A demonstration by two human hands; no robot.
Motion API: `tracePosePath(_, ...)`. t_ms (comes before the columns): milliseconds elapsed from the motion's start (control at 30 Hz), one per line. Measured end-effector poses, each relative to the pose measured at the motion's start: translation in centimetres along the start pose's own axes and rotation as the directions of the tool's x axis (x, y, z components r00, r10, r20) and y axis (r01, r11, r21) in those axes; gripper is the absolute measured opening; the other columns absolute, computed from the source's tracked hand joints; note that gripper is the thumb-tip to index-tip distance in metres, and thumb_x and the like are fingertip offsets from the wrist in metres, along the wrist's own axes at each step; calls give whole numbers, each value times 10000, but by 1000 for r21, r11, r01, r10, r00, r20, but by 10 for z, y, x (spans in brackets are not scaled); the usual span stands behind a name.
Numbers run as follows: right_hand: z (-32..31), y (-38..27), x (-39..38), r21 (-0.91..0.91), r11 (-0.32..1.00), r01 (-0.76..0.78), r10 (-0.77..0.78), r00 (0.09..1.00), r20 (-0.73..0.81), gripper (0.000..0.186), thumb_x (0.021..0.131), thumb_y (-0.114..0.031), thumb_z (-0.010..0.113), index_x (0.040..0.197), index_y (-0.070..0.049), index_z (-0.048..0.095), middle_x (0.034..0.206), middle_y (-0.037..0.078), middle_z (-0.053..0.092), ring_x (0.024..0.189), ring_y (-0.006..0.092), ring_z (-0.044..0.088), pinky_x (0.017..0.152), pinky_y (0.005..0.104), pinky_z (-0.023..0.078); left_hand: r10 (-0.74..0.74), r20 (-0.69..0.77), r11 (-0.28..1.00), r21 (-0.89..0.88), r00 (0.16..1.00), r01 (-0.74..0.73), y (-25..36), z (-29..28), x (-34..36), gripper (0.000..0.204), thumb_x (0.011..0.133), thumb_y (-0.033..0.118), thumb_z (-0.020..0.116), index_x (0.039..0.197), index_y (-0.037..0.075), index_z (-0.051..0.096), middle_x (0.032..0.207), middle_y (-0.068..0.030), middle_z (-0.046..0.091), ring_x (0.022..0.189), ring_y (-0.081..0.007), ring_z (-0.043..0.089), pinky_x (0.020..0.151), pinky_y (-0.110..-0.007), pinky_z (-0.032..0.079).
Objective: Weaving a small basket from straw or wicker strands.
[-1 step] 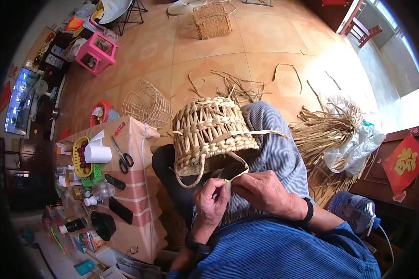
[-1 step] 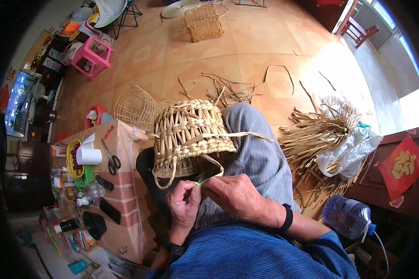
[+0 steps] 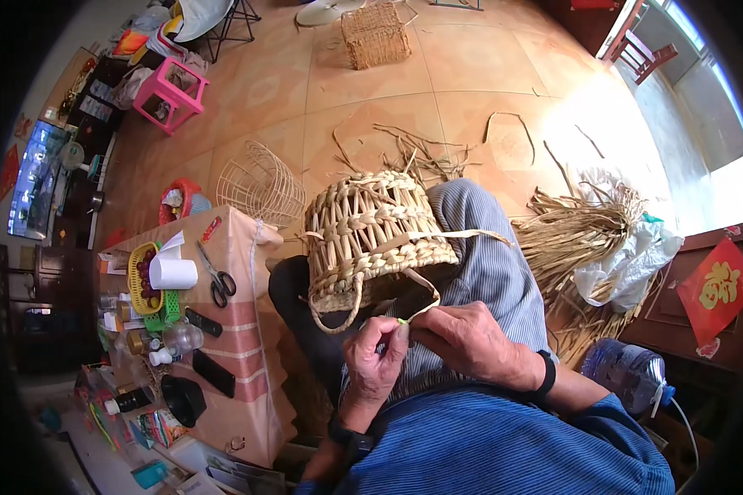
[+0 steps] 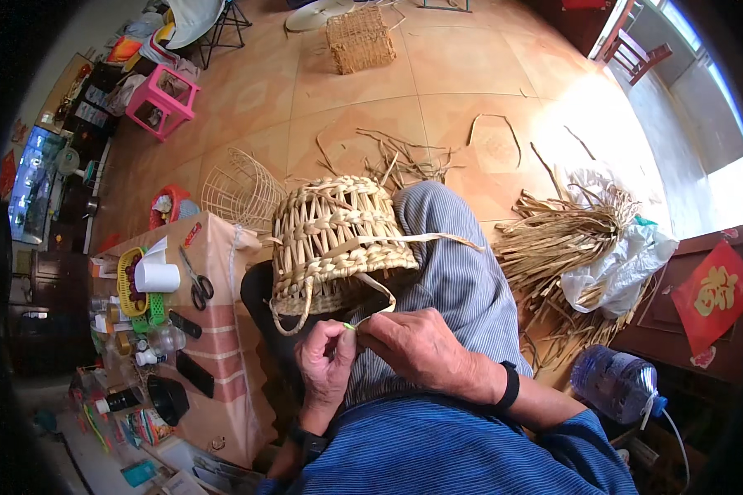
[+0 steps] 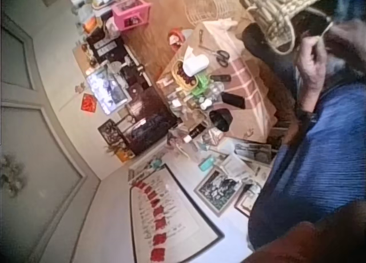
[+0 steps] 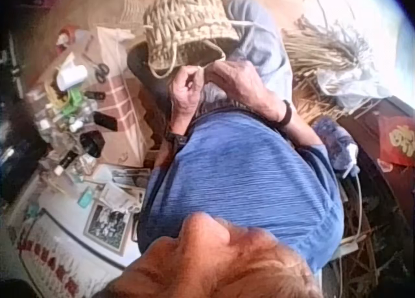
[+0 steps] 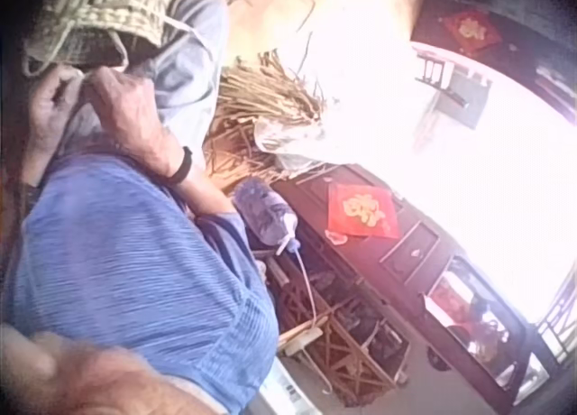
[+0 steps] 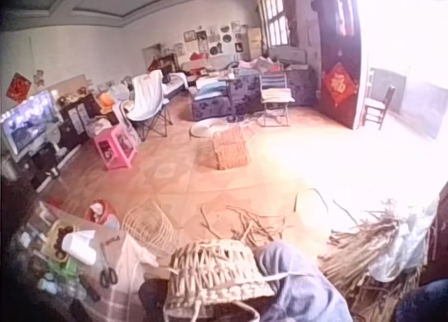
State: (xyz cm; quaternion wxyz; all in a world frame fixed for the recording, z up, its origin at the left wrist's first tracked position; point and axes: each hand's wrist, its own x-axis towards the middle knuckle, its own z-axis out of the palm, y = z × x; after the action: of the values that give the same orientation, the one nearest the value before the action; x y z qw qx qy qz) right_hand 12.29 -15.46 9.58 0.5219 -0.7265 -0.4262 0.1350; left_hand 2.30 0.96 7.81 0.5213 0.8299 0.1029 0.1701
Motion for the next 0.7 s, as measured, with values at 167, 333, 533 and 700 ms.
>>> tracePosePath(167,5,2,-3,111,990,-90,86,996,40,132,925,-70,702,1020,-28,621,796,154,684,714,349,706,584,432,551,54,-19,998,-24,998,-55,-1,-1,-2,101,970,80,707,944,20,630,736,-83,643,601,-181,622,566,-311,487)
tracePosePath(333,0,-6,-1,78,995,-67,66,998,15,135,914,-66,703,1010,-29,617,799,155,676,696,347,697,562,437,541,185,-47,981,65,982,-181,-7,1,-2,125,955,84,737,967,24,627,787,-77,656,656,-149,638,604,-278,503)
tracePosePath(533,-1,-5,-1,-80,997,5,-4,1000,19,136,890,-67,704,979,-40,605,782,118,652,669,325,686,539,417,537,-134,-96,957,-270,986,104,-6,5,-11,147,953,92,758,986,11,640,925,-58,689,740,-93,655,675,-233,537)
tracePosePath(700,1,-3,0,-188,979,83,-80,997,24,129,879,-83,696,932,-56,581,755,83,609,641,285,676,517,398,538,-46,-83,989,-142,995,33,0,2,-10,158,1000,119,704,1012,-5,607,890,-64,664,668,-92,632,599,-239,512)
